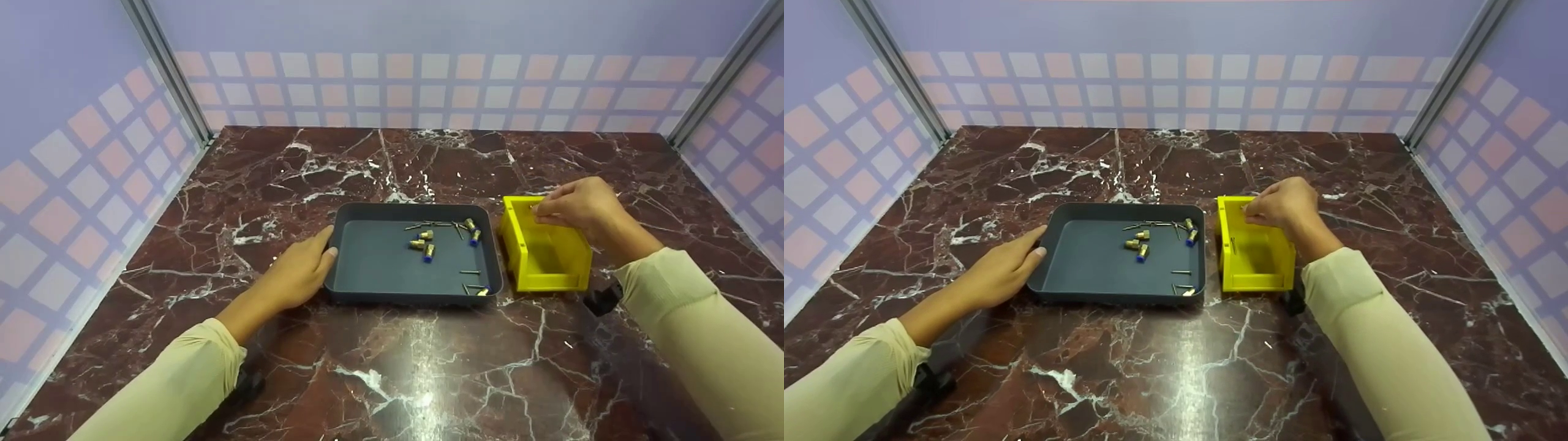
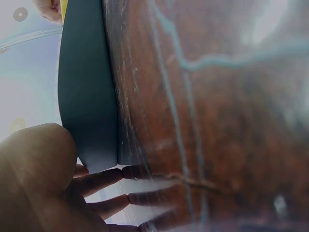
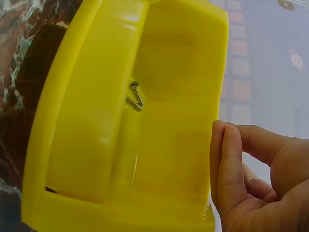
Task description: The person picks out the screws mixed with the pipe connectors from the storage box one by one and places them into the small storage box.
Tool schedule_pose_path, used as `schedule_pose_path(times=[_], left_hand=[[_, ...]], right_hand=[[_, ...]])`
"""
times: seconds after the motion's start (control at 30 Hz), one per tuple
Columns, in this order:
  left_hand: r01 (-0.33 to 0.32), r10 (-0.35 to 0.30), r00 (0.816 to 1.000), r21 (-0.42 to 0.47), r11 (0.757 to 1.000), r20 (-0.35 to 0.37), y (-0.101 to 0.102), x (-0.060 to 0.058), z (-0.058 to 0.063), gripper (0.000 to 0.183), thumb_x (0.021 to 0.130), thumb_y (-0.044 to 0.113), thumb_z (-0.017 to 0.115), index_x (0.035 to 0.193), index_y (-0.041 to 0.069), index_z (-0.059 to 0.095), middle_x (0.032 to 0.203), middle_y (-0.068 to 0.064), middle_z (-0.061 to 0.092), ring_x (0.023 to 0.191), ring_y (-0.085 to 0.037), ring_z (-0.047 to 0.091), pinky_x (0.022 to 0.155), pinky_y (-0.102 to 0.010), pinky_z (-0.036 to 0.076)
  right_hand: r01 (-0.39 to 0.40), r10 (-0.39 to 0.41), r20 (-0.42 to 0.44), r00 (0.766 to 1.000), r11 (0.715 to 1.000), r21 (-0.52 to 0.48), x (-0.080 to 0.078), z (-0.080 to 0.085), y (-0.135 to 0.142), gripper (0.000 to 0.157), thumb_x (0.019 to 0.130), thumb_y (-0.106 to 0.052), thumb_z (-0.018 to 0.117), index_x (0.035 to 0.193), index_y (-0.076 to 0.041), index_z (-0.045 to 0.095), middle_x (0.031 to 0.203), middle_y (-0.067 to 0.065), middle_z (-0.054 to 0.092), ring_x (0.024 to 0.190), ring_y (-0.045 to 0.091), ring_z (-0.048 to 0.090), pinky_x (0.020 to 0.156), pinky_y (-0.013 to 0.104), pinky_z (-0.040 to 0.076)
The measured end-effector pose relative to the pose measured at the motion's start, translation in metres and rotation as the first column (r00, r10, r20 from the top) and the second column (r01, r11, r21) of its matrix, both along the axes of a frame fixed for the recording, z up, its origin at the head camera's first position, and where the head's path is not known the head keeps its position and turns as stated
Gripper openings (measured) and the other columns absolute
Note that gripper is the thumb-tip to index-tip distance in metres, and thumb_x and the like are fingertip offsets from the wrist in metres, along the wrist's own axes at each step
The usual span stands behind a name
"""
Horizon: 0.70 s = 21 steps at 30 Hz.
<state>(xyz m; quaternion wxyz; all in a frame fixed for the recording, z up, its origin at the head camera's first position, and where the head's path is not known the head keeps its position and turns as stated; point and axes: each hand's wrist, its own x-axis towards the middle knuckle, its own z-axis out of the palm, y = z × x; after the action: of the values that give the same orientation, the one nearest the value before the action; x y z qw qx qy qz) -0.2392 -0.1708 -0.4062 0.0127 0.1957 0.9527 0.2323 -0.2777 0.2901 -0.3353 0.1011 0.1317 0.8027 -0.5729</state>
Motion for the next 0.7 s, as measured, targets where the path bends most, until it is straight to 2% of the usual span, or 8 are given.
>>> schedule_pose_path(times=[0.27,0.53,0.7], left_hand=[[-0.003,0.003,1.0,0.003,1.0,0.003,0.0,-0.0002,-0.0003,0.057,0.111,0.029,0.038,0.159,0.0,0.029,0.155,-0.027,0.044,0.142,-0.047,0.044,0.12,-0.06,0.034],[-0.006,0.006,1.0,0.005,1.0,-0.002,-0.0004,-0.0006,-0.001,0.057,0.111,0.029,0.038,0.159,0.0,0.03,0.155,-0.027,0.044,0.142,-0.047,0.044,0.121,-0.059,0.034],[-0.004,0.004,1.0,0.003,1.0,0.0,0.0,-0.0003,-0.001,0.057,0.111,0.029,0.038,0.159,-0.001,0.029,0.156,-0.027,0.043,0.142,-0.048,0.043,0.121,-0.06,0.033]], right_hand=[[-0.008,0.007,0.021,1.0,0.999,0.046,-0.0018,-0.0025,0.0014,0.03,0.087,-0.002,0.079,0.112,0.006,0.064,0.083,0.004,0.071,0.074,0.012,0.076,0.081,0.029,0.063],[-0.005,0.004,0.018,1.0,0.999,0.033,-0.0017,-0.0011,0.0007,0.024,0.087,-0.001,0.08,0.106,0.004,0.067,0.083,0.003,0.071,0.074,0.013,0.076,0.082,0.029,0.063],[-0.014,0.013,0.022,1.0,0.999,0.049,-0.0013,-0.0017,0.0013,0.027,0.087,-0.002,0.08,0.109,0.005,0.066,0.083,0.003,0.071,0.074,0.012,0.076,0.081,0.029,0.063]])
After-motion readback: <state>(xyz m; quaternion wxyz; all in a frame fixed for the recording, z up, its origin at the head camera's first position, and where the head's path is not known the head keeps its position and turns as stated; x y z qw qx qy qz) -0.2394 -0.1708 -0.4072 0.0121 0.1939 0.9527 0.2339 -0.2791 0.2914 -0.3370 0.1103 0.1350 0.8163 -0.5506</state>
